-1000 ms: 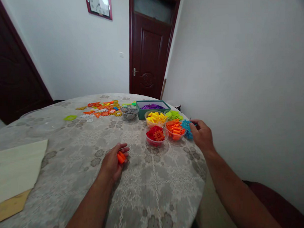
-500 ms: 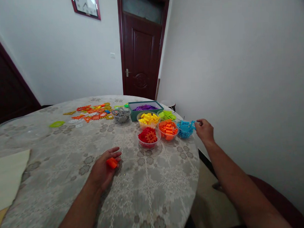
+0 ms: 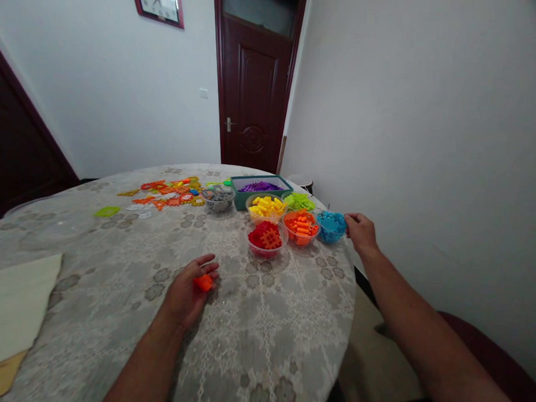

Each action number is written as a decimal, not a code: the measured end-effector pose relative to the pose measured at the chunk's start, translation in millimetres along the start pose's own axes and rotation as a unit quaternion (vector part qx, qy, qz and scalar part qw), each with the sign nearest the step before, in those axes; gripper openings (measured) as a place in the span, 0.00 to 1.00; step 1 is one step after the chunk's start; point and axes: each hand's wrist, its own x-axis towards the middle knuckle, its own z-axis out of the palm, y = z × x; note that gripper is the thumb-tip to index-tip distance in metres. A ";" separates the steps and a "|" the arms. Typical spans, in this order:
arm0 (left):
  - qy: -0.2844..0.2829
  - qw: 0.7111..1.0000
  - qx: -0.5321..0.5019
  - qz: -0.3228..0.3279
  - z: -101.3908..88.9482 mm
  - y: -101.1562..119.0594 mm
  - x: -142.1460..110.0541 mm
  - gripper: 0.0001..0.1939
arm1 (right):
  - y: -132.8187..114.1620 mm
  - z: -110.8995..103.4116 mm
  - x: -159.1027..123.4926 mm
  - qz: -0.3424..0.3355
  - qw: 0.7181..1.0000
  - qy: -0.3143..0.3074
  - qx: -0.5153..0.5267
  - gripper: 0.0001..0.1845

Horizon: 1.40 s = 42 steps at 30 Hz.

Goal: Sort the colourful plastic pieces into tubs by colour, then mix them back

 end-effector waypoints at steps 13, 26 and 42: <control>-0.025 0.994 -0.099 -0.040 0.3 -1.6 -4.1 0.15 | -12.1 -0.9 -33.2 -0.020 0.997 0.062 -0.027 0.26; -0.007 0.995 -0.095 -0.034 0.5 1.6 -5.0 0.12 | -153.0 32.9 -182.1 -0.338 0.875 -0.346 0.019 0.12; 0.196 0.951 0.127 0.200 -43.7 15.7 19.8 0.29 | -109.6 67.3 -184.7 -0.286 0.932 -0.207 -0.082 0.18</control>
